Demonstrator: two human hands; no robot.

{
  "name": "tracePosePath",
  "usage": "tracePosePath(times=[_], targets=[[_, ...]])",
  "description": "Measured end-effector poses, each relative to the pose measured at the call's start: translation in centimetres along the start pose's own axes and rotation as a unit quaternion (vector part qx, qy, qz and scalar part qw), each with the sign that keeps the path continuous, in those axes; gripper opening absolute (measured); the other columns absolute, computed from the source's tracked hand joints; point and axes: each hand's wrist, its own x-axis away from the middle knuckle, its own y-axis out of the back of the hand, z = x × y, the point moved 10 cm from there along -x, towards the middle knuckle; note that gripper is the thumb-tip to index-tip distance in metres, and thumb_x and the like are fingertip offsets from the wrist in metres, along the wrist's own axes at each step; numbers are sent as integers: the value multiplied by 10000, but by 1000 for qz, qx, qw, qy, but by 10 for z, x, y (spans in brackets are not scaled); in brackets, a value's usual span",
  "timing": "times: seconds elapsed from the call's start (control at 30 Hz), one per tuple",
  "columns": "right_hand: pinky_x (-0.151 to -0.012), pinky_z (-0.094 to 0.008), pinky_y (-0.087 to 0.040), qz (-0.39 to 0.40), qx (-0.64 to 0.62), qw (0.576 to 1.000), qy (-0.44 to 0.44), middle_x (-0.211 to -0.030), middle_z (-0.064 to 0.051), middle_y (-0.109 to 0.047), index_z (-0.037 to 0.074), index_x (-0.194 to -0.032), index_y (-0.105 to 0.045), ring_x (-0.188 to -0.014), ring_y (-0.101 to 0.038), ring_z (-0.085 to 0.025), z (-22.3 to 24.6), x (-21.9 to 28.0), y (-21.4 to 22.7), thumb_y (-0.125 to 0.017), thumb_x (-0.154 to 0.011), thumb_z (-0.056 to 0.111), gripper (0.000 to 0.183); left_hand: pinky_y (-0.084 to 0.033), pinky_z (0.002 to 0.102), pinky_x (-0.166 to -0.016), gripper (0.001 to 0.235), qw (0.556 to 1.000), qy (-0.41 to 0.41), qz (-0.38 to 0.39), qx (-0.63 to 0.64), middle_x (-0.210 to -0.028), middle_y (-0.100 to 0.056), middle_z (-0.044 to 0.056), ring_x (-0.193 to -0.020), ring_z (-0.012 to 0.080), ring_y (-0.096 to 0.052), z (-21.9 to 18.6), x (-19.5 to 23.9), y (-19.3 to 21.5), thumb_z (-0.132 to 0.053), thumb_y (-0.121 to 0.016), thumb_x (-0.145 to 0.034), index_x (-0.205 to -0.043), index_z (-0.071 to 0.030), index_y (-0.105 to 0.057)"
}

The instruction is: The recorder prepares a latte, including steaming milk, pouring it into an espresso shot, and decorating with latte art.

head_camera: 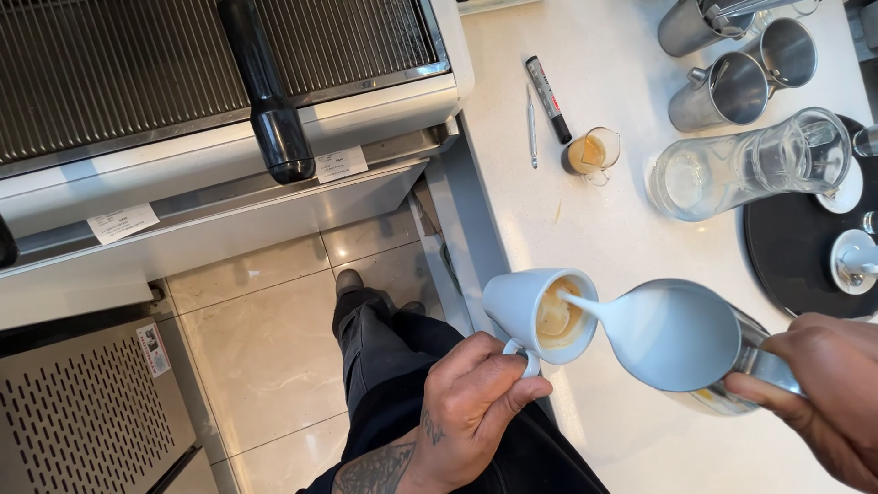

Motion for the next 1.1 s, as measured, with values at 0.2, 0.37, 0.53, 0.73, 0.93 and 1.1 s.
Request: tracePosePath(times=[0.2, 0.37, 0.53, 0.73, 0.93, 1.1], targets=[[-551, -307, -522, -283, -43, 951, 115, -630, 14, -661, 205, -890, -705, -611, -611, -99, 13, 33, 16, -667, -808, 533, 340, -496, 312, -608, 246, 999, 19, -3, 34, -863, -618, 86, -705, 183, -604, 5, -2, -1, -232, -762, -964, -963, 7, -704], [-665, -302, -588, -175, -12, 981, 86, -704, 46, -630, 294, -881, -701, -654, -657, -75, -47, 13, -54, -700, -768, 553, 282, -517, 309, -655, 251, 998, 21, 4, 61, -901, -631, 93, -754, 185, -623, 3, -2, -2, -233, -742, -990, -1001, 14, -704], [-794, -341, -595, -430, -160, 856, 238, -883, -26, -643, 179, -1023, -697, -792, -712, -148, -89, 41, -73, -664, -903, 441, 290, -506, 293, -632, 272, 995, 55, 22, 82, -862, -622, 83, -730, 171, -618, 6, -2, -6, -259, -720, -989, -995, 13, -729], [-793, -343, -600, -373, -128, 911, 120, -849, 4, -659, 218, -1089, -667, -761, -725, -131, -123, 18, -88, -664, -839, 523, 395, -503, 295, -633, 304, 995, 43, 15, 91, -865, -620, 96, -731, 170, -612, 1, -2, -5, -274, -719, -1006, -979, 29, -711], [-713, -293, -585, -326, -84, 930, 148, -794, 22, -681, 196, -1071, -708, -740, -718, -106, -108, 16, -86, -592, -886, 544, 411, -524, 301, -660, 300, 994, 36, 23, 100, -905, -627, 102, -777, 172, -640, -2, -4, -7, -268, -703, -1028, -1027, 31, -721], [-757, -289, -586, -184, -37, 981, 48, -705, 51, -689, 265, -948, -690, -736, -668, -106, -100, -5, -80, -639, -809, 587, 355, -514, 303, -631, 287, 995, 44, 23, 88, -863, -617, 99, -739, 177, -630, 6, -1, -10, -256, -724, -1008, -1002, 30, -728]])
